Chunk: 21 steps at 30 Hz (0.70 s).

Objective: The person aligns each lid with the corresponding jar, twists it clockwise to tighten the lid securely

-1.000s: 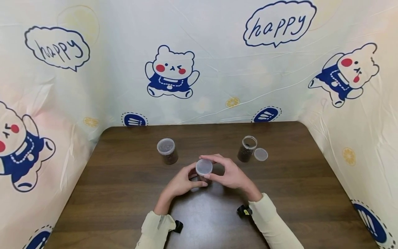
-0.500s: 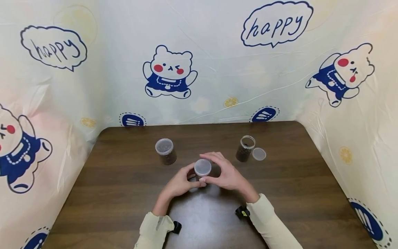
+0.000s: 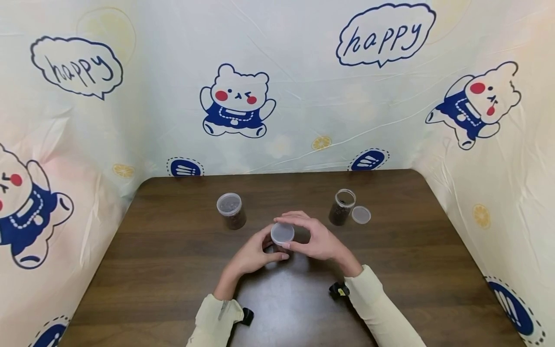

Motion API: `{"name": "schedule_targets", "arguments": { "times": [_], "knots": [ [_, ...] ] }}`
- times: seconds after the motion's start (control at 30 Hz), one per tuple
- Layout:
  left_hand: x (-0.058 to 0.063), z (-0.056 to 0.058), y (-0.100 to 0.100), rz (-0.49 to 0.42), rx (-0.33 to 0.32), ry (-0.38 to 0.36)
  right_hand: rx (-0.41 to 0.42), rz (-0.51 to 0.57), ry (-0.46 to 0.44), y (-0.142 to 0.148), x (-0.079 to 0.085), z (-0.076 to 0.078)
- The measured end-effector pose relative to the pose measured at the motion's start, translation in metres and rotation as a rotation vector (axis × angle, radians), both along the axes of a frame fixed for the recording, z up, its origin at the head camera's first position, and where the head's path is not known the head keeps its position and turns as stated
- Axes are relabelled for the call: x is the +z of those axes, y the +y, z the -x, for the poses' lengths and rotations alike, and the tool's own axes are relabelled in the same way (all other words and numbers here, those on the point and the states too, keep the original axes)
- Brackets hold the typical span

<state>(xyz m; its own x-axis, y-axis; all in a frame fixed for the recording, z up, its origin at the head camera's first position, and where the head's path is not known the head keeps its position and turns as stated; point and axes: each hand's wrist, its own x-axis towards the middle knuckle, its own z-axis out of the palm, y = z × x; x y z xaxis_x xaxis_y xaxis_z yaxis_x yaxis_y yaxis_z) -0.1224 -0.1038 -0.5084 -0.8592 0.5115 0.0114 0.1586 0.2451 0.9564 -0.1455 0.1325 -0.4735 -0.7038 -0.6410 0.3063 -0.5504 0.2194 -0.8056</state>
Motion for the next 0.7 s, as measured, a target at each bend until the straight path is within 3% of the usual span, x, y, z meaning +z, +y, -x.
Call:
{"name": "schedule_targets", "arguments": {
  "times": [0.33,0.7],
  "knots": [
    [0.002,0.0,-0.001,0.036,0.014,-0.014,-0.132,-0.07,0.154,-0.006,0.006,-0.007],
    [0.0,0.001,-0.001,0.047,0.019,-0.013,-0.028,-0.075,0.108,-0.006,0.011,-0.006]
  ]
}}
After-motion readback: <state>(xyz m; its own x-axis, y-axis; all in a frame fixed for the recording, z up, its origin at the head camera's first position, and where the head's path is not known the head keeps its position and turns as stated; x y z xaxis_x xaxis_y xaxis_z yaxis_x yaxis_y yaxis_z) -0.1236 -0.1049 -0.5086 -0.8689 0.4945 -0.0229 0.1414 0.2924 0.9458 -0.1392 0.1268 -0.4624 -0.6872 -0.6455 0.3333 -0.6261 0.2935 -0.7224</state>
